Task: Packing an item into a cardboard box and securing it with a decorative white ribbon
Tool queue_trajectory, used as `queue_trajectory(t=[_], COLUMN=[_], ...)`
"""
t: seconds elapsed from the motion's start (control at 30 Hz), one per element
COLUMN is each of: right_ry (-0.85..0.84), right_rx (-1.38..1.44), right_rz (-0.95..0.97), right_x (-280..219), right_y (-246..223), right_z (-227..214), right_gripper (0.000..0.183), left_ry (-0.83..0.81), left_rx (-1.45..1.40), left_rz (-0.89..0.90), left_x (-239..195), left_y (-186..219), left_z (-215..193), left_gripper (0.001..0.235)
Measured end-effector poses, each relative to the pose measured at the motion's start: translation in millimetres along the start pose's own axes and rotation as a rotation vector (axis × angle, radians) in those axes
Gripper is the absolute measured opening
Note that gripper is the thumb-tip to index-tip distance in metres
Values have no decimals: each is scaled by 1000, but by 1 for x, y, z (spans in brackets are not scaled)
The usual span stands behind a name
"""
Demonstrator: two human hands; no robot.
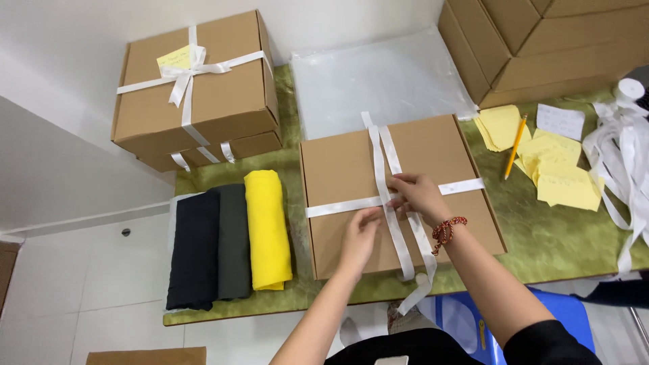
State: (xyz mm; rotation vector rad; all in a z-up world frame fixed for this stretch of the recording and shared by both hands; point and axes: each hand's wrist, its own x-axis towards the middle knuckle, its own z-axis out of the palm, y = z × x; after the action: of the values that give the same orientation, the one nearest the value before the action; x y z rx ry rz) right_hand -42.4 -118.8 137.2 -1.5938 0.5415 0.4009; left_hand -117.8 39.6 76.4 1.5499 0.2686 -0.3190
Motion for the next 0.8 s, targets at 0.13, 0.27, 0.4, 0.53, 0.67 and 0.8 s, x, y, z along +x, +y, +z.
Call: queue_trajectory(t=[0.13, 0.27, 0.4, 0.53, 0.67, 0.8], right_ry=[-92, -183, -250, -351, -410, -612], right_rx=[58, 53, -57, -109, -234, -263], right_rz=[36, 44, -71, -68, -68, 30], right_x=[59, 83, 73, 23, -24, -60], right_y=[9, -8, -41, -51, -5, 53], right_z=[8, 19, 24, 13, -13, -43], right_gripper=[57, 37, 26, 19, 18, 42], left_ry=[-22, 38, 176, 88, 61, -109], left_rx=[-256, -320, -323, -326, -326, -148], left_rz=[-167, -214, -187, -198, -184, -189], left_x=[9, 29, 26, 42, 63, 17], left_y=[6, 1, 45, 77, 55, 63], left_z=[6, 7, 1, -4, -1, -6], left_gripper=[45, 39, 40, 62, 38, 15])
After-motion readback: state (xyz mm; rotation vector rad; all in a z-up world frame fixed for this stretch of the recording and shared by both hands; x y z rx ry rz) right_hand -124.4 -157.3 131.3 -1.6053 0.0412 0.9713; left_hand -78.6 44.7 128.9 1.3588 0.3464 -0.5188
